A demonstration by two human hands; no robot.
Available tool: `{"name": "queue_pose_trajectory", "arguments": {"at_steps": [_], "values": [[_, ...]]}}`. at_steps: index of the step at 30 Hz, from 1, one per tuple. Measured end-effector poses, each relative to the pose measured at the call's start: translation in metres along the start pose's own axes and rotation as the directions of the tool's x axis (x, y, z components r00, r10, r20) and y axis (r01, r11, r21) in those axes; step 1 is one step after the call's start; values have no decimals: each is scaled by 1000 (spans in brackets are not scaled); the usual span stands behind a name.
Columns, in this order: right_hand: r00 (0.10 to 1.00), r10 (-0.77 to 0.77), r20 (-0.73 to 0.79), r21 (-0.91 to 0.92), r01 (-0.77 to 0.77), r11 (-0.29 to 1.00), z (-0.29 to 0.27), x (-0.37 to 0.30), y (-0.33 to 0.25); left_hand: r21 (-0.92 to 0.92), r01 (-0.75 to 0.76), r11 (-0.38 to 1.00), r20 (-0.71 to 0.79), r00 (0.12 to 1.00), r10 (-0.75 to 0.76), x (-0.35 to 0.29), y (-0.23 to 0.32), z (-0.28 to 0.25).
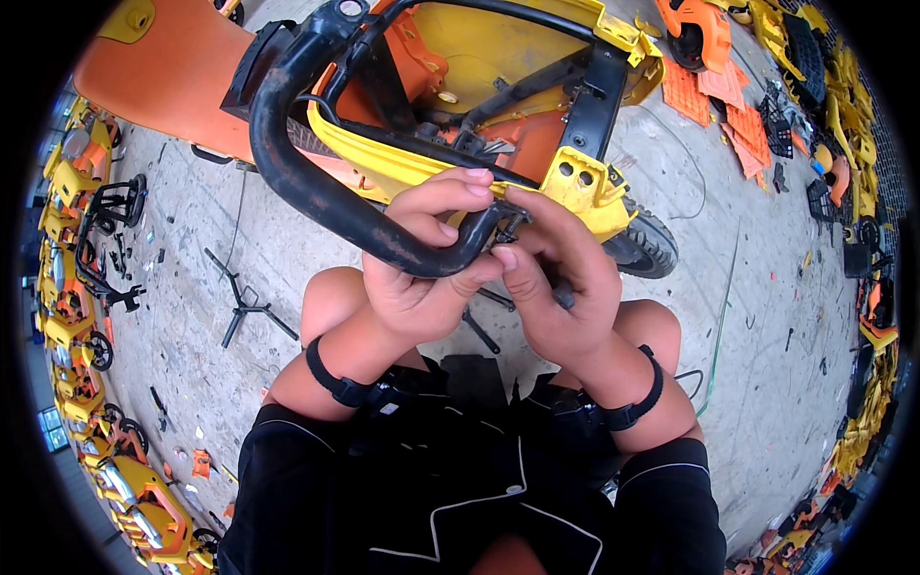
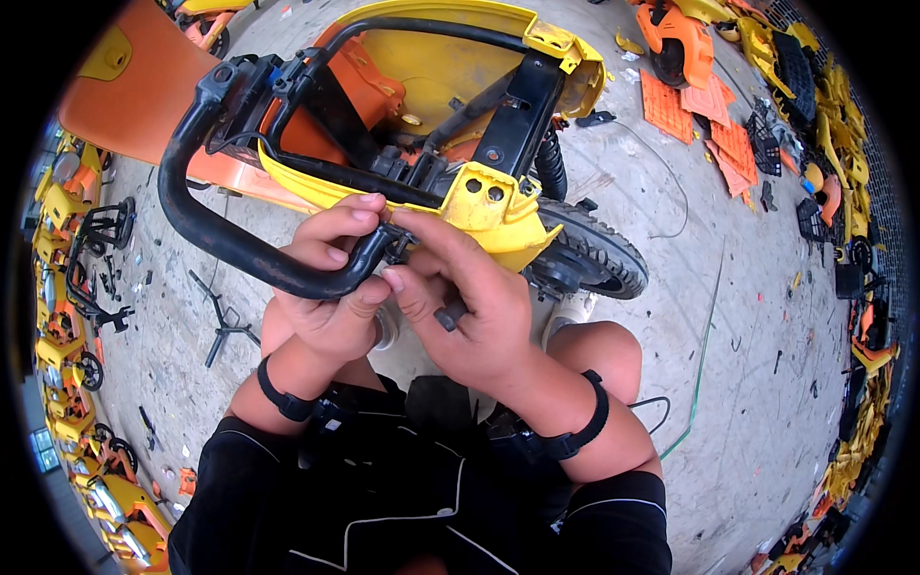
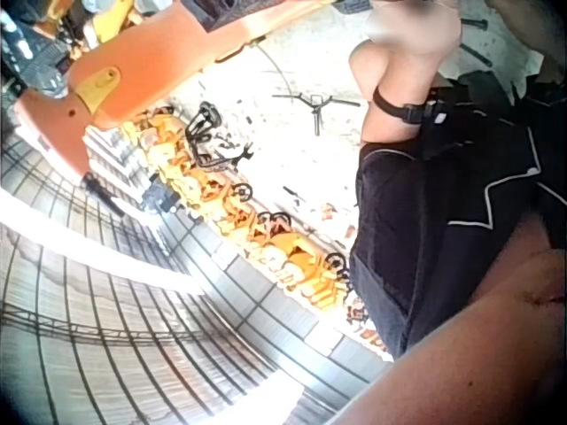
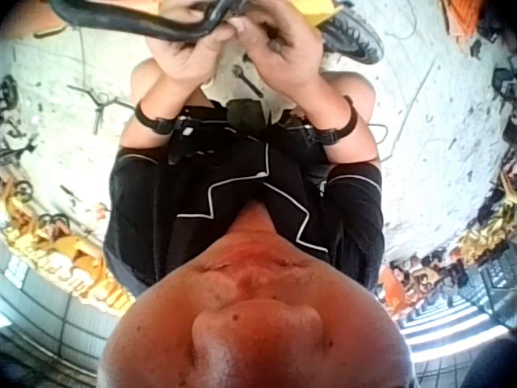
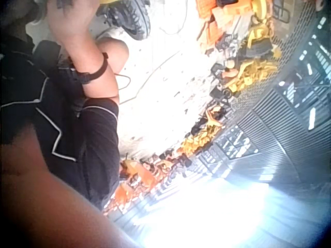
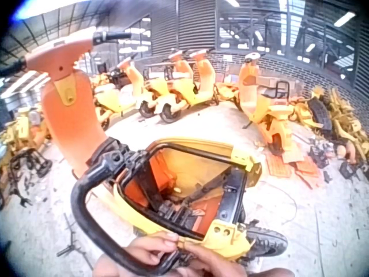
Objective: The person uses a T-handle wrench to tighten bolts on the handlebar stem of a yellow and orange electric scooter. The person repeatedly tightens the fasteners while holding the handlebar steady, working in a workshop environment filled with similar scooters.
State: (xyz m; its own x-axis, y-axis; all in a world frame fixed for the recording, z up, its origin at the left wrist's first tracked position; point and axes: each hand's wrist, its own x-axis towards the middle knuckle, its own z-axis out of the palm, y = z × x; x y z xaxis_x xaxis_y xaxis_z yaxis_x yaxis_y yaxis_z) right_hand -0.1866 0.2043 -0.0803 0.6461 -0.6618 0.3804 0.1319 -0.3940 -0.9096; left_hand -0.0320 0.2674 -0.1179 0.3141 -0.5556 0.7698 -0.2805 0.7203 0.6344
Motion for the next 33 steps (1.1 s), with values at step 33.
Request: {"name": "queue_pose_trajectory", "arguments": {"at_steps": [33], "values": [[968,-159,-195,83,178,980,11,-4,17,-32,54,998,-6,999,-54,-4,4,1]]}}
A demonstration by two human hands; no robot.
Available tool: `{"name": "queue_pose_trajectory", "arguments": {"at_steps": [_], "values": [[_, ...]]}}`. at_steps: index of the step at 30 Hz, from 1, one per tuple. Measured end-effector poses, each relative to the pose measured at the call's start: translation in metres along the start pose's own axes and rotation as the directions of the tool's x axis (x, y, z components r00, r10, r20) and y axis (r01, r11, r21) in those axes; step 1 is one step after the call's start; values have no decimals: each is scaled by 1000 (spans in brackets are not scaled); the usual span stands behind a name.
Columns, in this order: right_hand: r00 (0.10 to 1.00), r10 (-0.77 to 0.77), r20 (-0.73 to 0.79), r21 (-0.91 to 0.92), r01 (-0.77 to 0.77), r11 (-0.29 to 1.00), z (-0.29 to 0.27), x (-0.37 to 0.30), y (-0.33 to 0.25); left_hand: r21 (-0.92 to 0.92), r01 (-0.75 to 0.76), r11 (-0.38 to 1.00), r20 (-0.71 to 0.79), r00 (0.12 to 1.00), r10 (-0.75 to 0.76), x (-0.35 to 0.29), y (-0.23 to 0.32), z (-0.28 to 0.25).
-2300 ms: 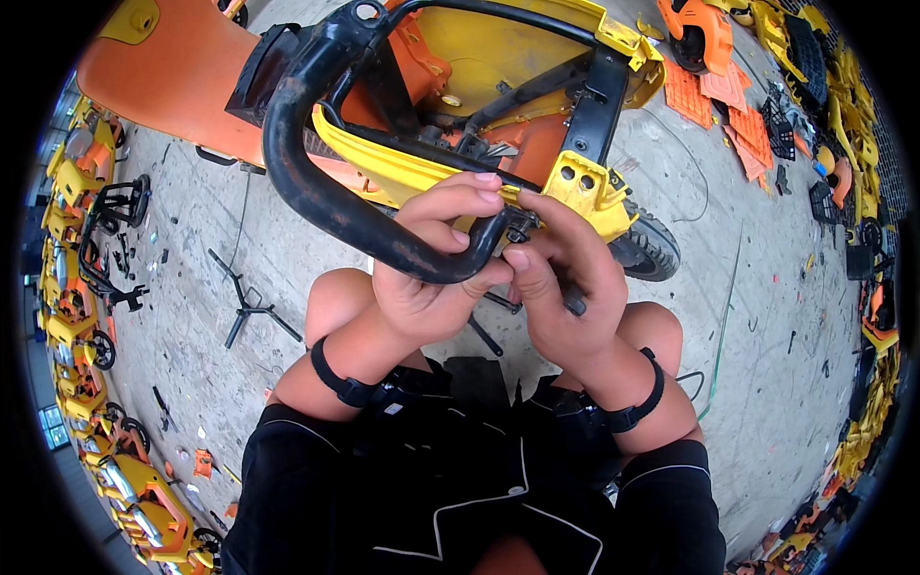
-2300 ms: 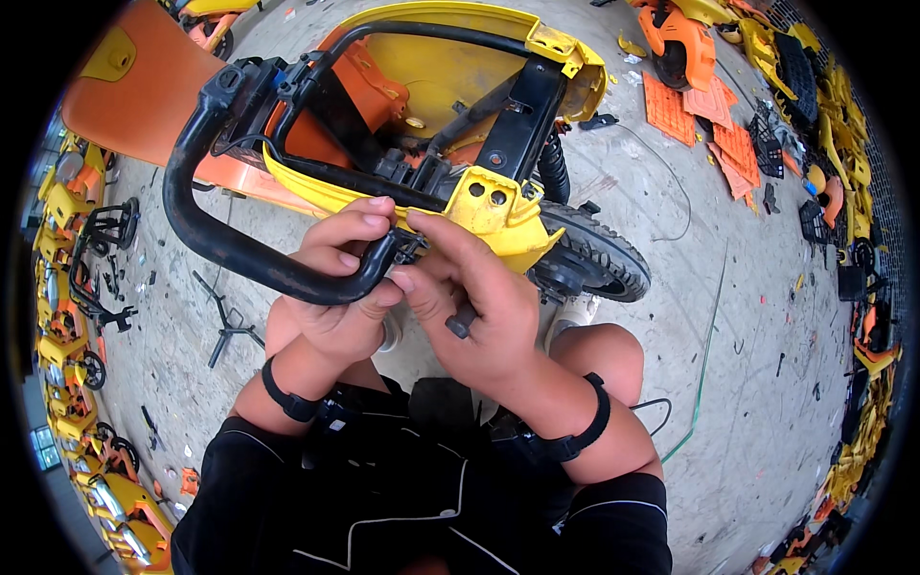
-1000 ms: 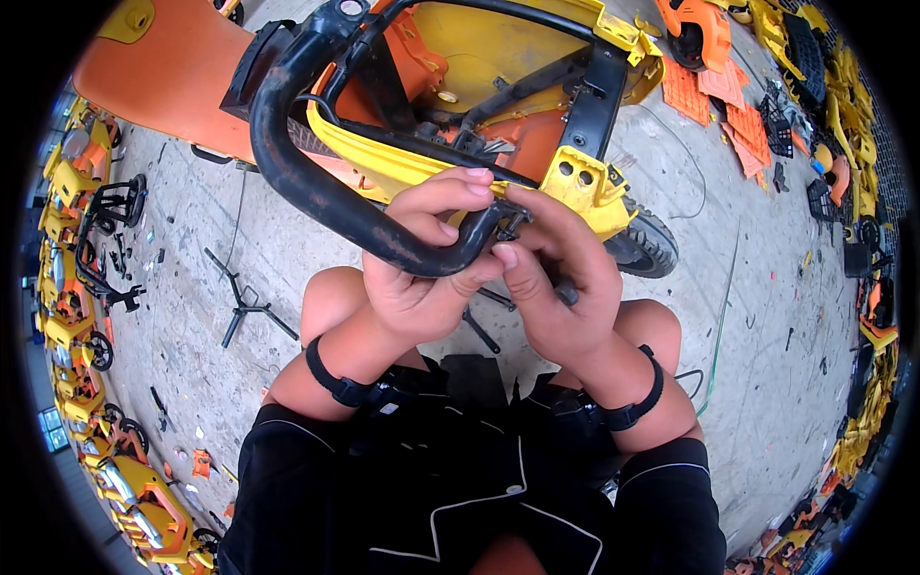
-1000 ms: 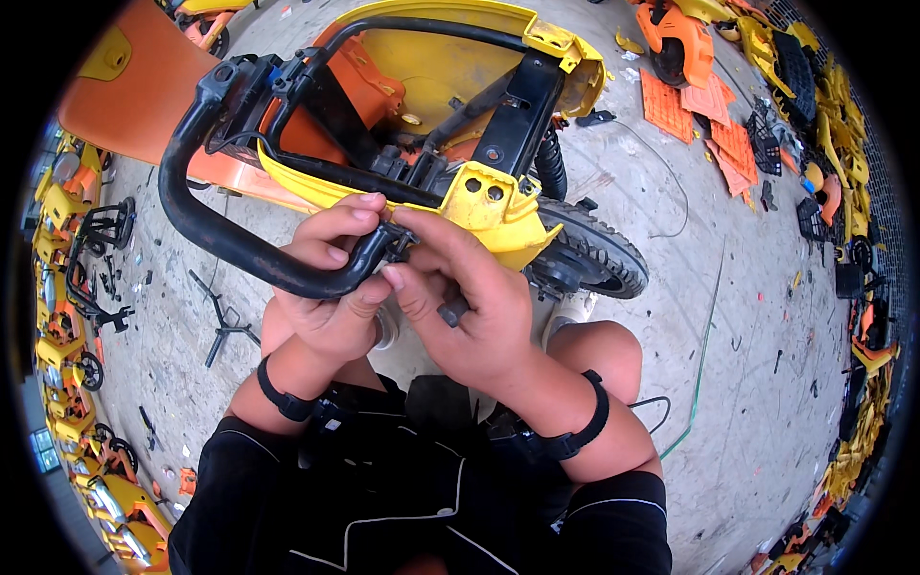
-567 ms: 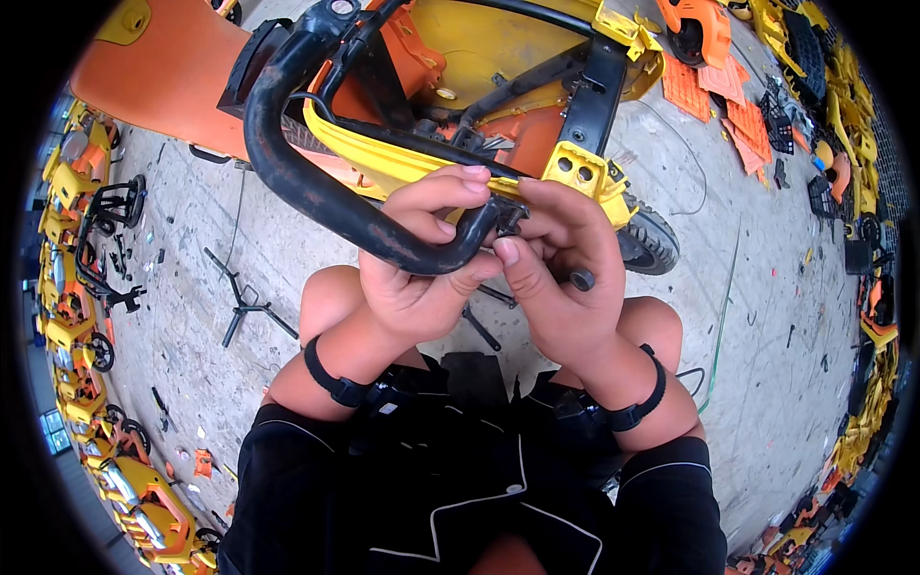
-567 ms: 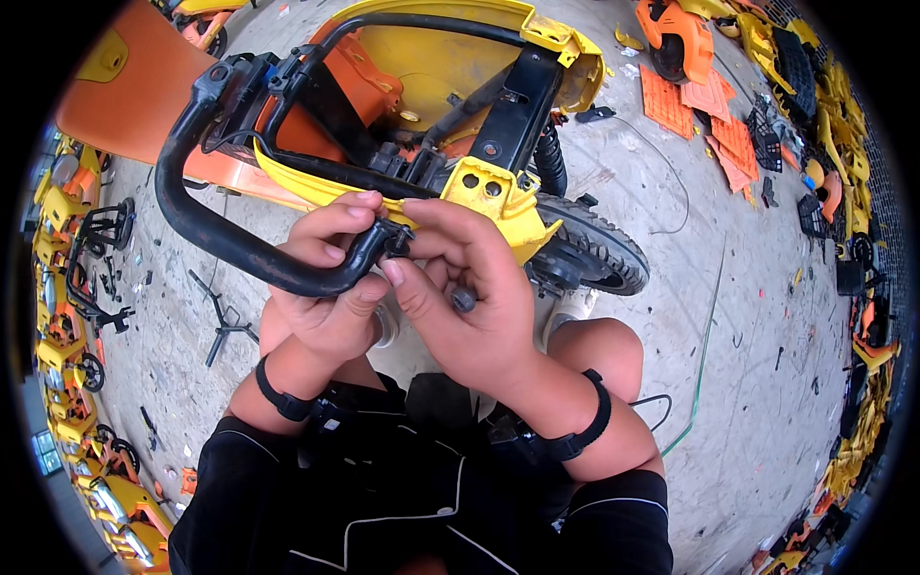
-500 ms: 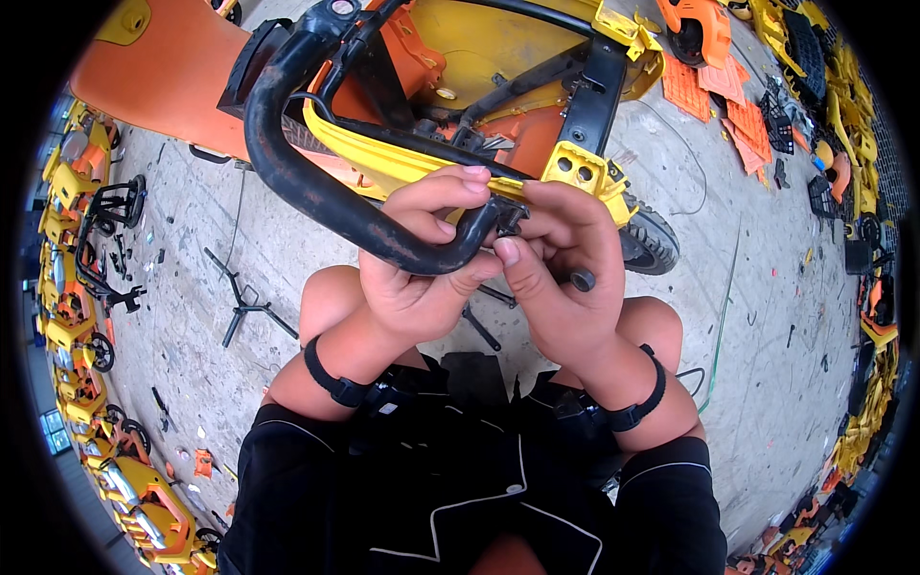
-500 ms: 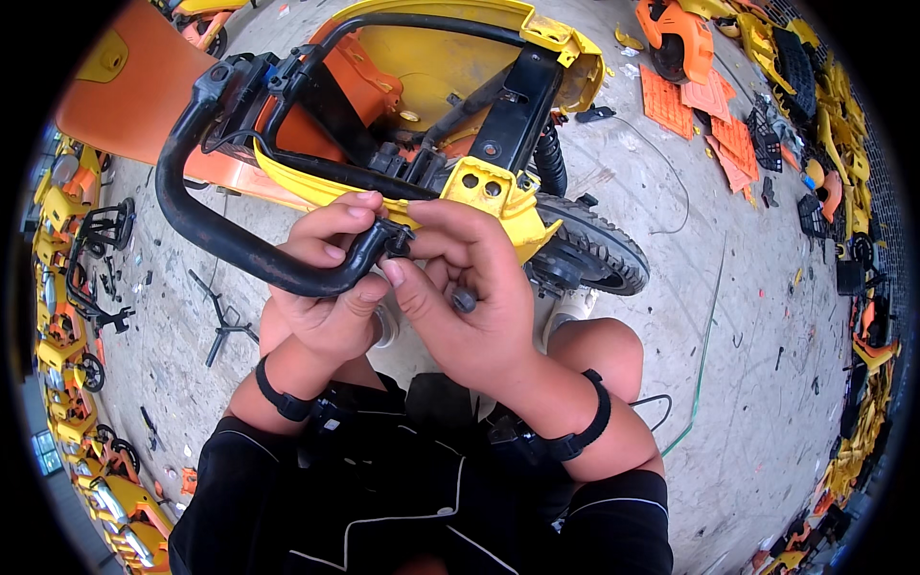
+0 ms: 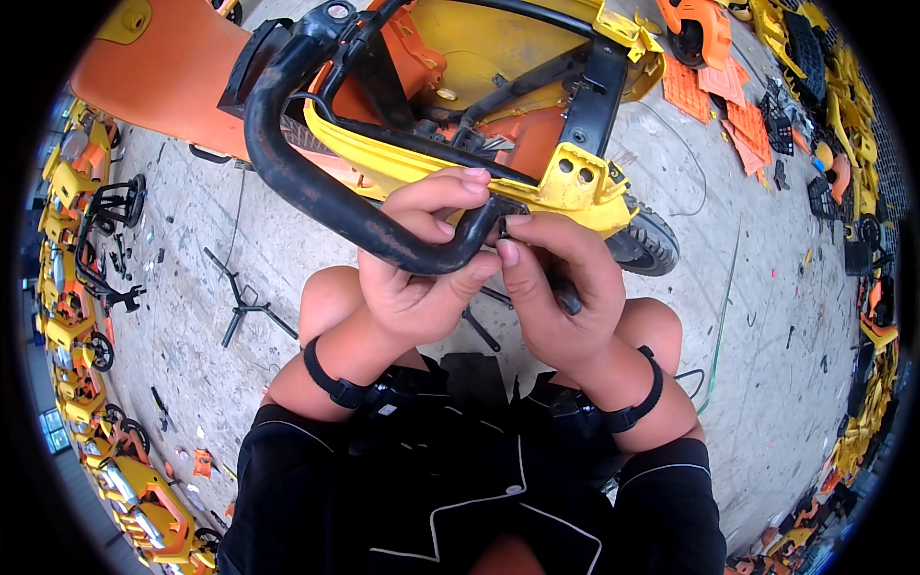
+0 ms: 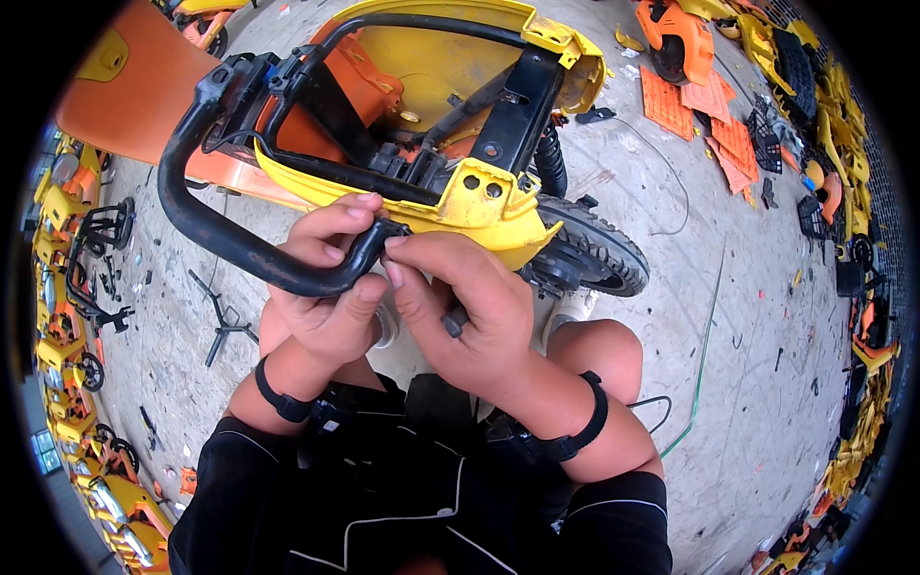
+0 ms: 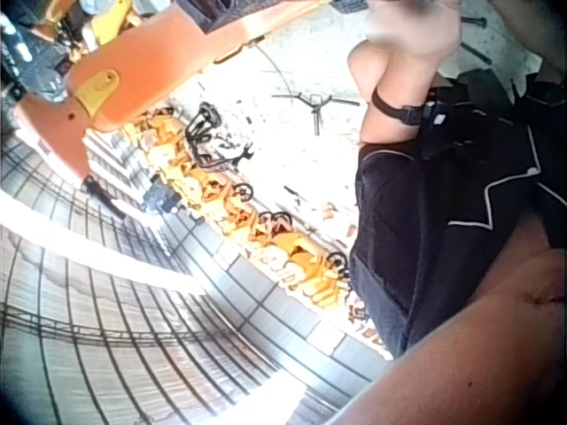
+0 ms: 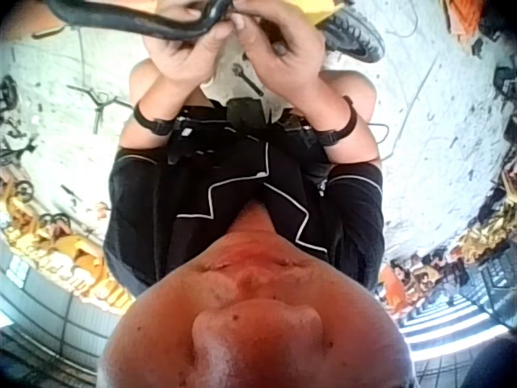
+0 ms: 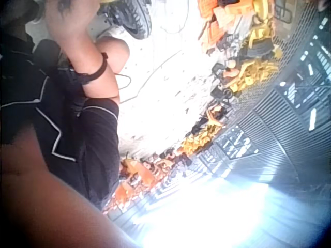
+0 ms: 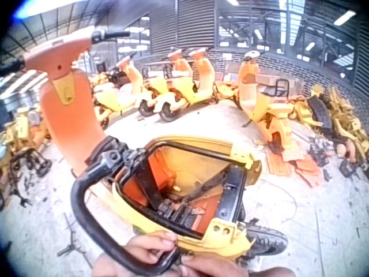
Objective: The person uses a T-handle wrench to tighten bolts on the handlebar stem of a yellow and orange electric scooter. The person repeatedly tightens the fasteners while holding the handlebar steady, working in a workshop environment filled with similar scooters.
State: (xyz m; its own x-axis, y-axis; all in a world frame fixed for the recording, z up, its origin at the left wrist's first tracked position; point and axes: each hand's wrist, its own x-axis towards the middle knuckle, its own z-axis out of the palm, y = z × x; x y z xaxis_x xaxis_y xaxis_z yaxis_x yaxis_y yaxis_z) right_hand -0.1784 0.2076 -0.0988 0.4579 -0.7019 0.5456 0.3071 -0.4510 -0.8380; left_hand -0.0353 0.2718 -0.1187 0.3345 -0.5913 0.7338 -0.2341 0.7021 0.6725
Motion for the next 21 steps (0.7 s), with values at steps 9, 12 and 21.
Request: {"name": "queue_pose_trajectory", "arguments": {"at_steps": [9,12,21], "values": [[998,36,43,-41,-35,999,-3,1,-7,55,-40,998,35,999,38,3,1,-4],[999,23,39,-34,-22,999,-2,2,-4,49,-37,998,25,999,36,2,1,-3],[999,-28,46,-113,33,993,-4,6,-8,34,-25,999,14,1000,25,1,1,-4]]}}
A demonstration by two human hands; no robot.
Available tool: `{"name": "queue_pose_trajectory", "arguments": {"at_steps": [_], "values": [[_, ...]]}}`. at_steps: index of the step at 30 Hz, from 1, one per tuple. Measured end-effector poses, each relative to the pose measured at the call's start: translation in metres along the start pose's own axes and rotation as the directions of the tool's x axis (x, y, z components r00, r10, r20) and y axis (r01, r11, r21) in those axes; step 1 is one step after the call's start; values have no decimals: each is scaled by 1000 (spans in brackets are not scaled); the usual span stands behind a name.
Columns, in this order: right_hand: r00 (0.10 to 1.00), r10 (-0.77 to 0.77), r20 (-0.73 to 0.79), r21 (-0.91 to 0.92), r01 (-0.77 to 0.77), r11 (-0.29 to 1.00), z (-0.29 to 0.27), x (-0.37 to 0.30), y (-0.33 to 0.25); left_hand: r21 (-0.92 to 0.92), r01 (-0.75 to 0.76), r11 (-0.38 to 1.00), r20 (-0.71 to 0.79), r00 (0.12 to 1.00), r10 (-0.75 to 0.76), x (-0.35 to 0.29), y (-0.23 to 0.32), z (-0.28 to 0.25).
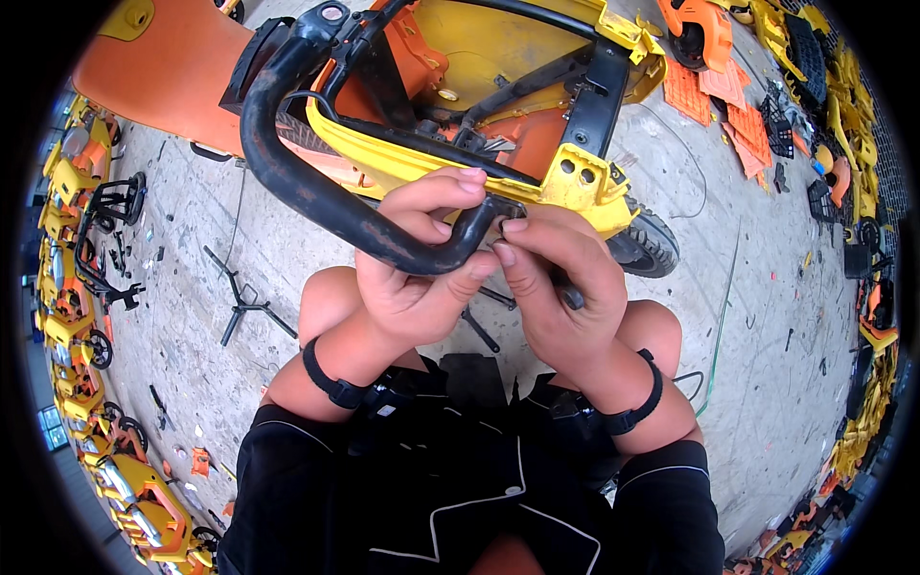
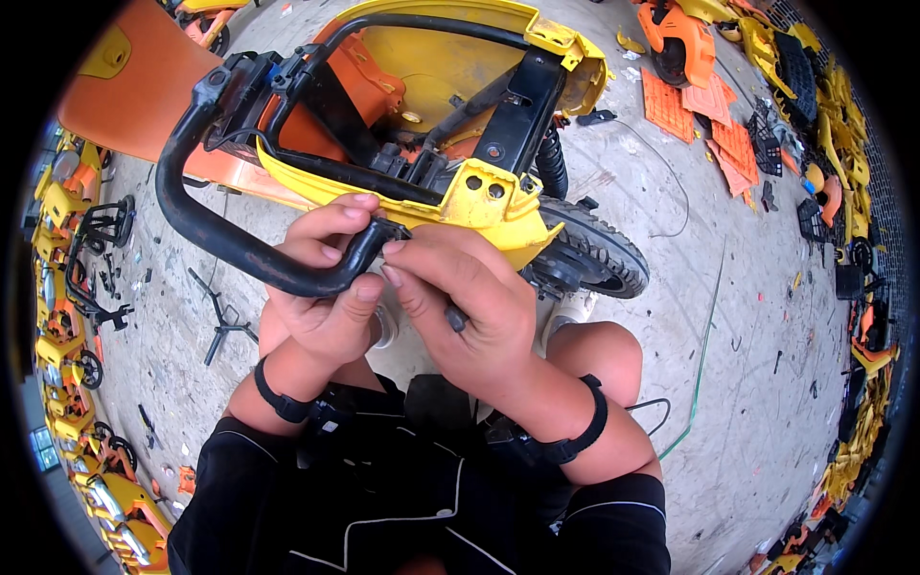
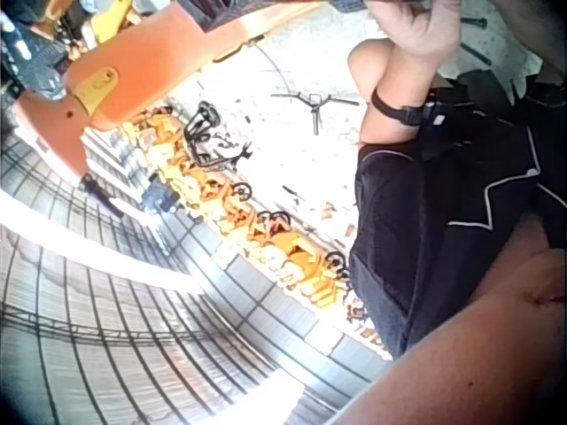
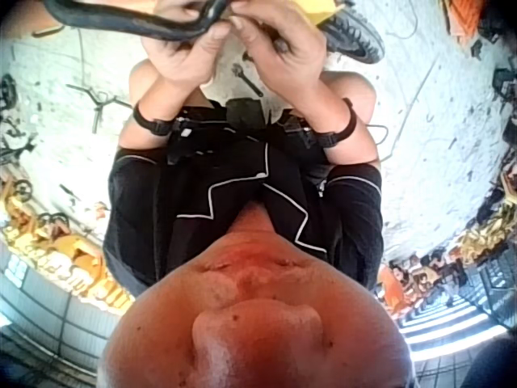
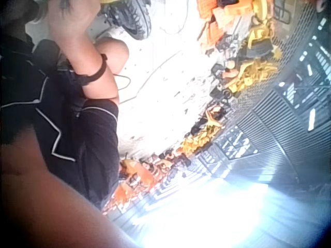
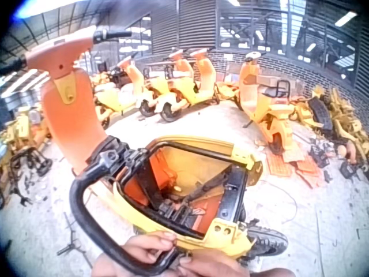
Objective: The person uses a T-handle wrench to tighten bolts on the handlebar stem of a yellow and orange electric scooter. The person repeatedly tightens the fasteners while holding the handlebar steady, working in a workshop environment filled with similar scooters.
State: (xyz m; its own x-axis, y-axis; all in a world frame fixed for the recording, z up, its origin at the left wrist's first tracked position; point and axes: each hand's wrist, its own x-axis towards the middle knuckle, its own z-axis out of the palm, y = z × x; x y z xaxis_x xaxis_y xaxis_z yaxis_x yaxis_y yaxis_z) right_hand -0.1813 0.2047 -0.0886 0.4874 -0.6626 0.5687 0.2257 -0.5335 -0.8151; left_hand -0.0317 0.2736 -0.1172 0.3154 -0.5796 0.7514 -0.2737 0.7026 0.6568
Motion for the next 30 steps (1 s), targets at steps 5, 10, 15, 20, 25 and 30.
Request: {"name": "queue_pose_trajectory", "arguments": {"at_steps": [5,10,15,20,25,30], "values": [[999,16,-30,60,-14,998,2,-2,0,-62,38,997,-27,999,-40,-2,2,3],[999,49,1,71,-49,996,0,-6,1,-59,15,998,-7,1000,-16,-2,1,4],[984,151,96,39,-155,987,-6,-11,-4,-58,16,998,-6,1000,-16,-1,1,4],[992,123,0,87,-123,989,0,-10,0,-61,34,998,-9,999,-34,-2,1,3],[991,132,-30,111,-128,986,2,-11,0,-27,42,999,-16,999,-43,-3,2,2],[992,120,-40,121,-115,986,4,-10,5,-19,38,999,-3,999,-38,-1,1,1]]}}
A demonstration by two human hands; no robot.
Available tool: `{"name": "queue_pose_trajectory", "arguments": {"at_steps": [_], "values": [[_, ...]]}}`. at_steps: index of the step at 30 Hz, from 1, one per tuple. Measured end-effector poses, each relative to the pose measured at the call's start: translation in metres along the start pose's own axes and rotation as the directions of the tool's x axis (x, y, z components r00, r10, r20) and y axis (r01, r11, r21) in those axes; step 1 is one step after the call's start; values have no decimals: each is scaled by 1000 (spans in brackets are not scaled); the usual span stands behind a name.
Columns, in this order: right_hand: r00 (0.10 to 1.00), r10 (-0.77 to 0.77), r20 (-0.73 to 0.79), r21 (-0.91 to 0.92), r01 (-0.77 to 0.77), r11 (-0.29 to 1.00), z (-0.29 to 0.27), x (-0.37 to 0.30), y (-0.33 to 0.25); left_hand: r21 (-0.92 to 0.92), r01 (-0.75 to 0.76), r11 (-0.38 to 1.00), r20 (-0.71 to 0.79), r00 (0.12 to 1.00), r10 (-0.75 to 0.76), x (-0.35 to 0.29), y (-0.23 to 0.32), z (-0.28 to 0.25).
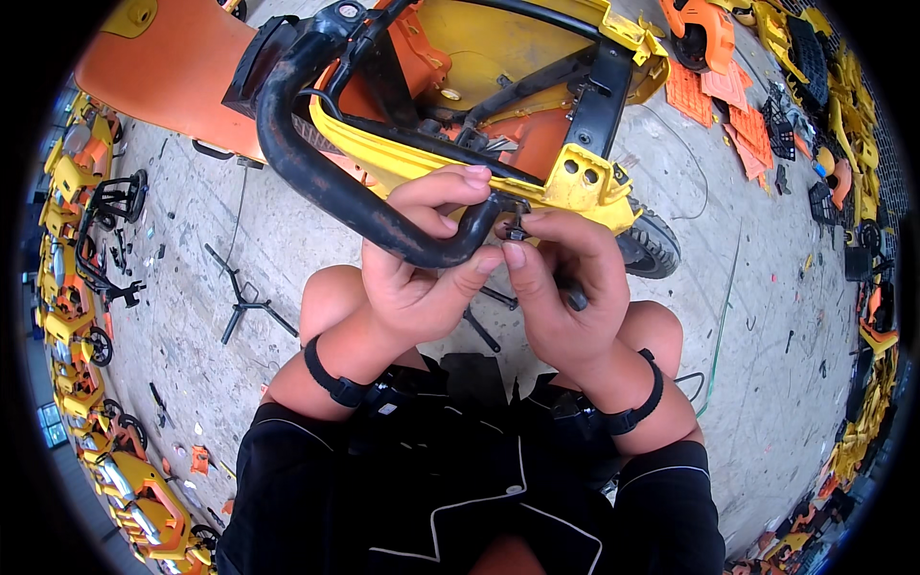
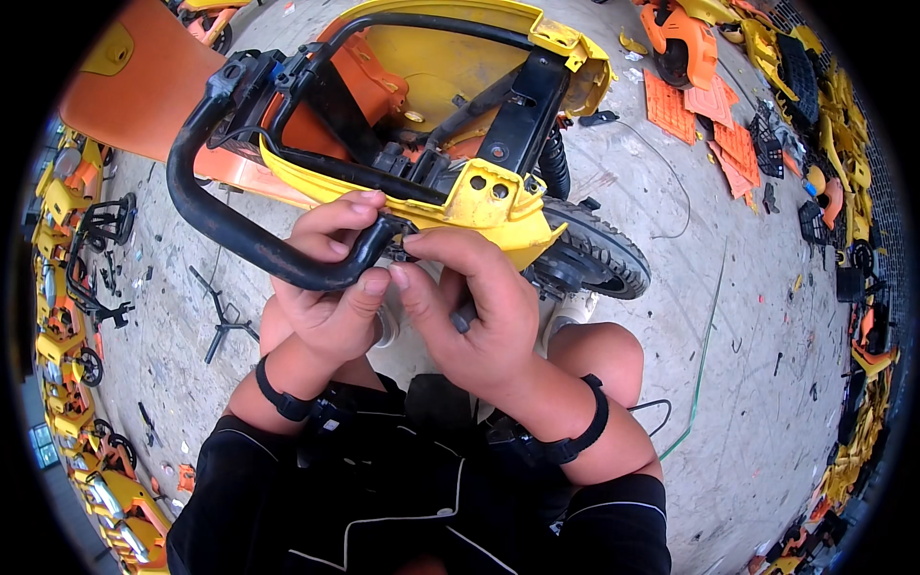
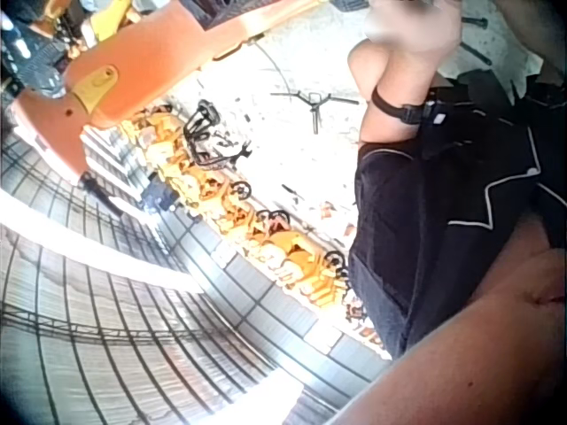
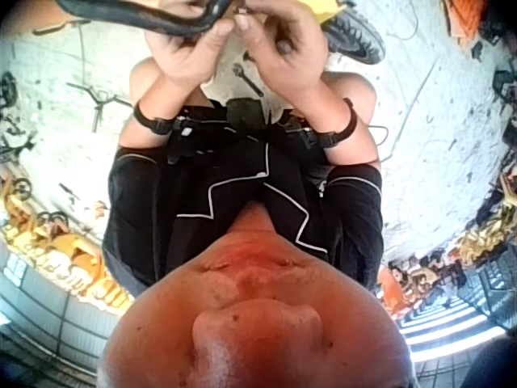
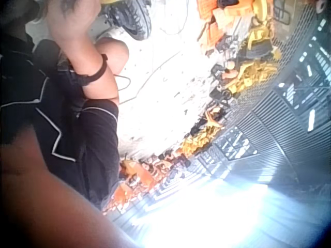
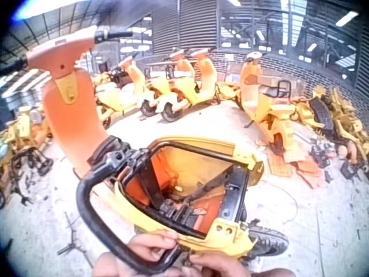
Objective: The person uses a T-handle wrench to tighten bolts on the handlebar stem of a yellow and orange electric scooter. The person repeatedly tightens the fasteners while holding the handlebar steady, working in a workshop environment filled with similar scooters.
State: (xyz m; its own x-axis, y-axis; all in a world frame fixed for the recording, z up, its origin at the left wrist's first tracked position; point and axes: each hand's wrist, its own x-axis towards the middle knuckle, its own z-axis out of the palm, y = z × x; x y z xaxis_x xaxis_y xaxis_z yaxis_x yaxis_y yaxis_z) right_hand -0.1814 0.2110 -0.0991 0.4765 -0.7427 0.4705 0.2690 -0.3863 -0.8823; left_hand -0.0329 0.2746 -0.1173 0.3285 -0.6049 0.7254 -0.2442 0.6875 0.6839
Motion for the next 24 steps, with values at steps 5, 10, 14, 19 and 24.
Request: {"name": "queue_pose_trajectory", "arguments": {"at_steps": [5,10,14,19,24], "values": [[1000,-20,-20,0,20,1000,1,2,3,-23,-9,1000,-7,1000,9,1,0,2],[1000,1,2,40,-1,999,1,1,2,-18,-1,1000,1,1000,1,1,-1,-1],[1000,1,28,37,-2,999,-1,1,1,-20,3,1000,-6,1000,-4,0,-2,-1],[999,-30,21,36,29,999,-1,1,1,-30,-10,999,-3,1000,10,0,-3,-1],[999,-36,34,39,35,999,-1,1,0,-40,-5,999,-2,1000,5,-1,-2,0]]}}
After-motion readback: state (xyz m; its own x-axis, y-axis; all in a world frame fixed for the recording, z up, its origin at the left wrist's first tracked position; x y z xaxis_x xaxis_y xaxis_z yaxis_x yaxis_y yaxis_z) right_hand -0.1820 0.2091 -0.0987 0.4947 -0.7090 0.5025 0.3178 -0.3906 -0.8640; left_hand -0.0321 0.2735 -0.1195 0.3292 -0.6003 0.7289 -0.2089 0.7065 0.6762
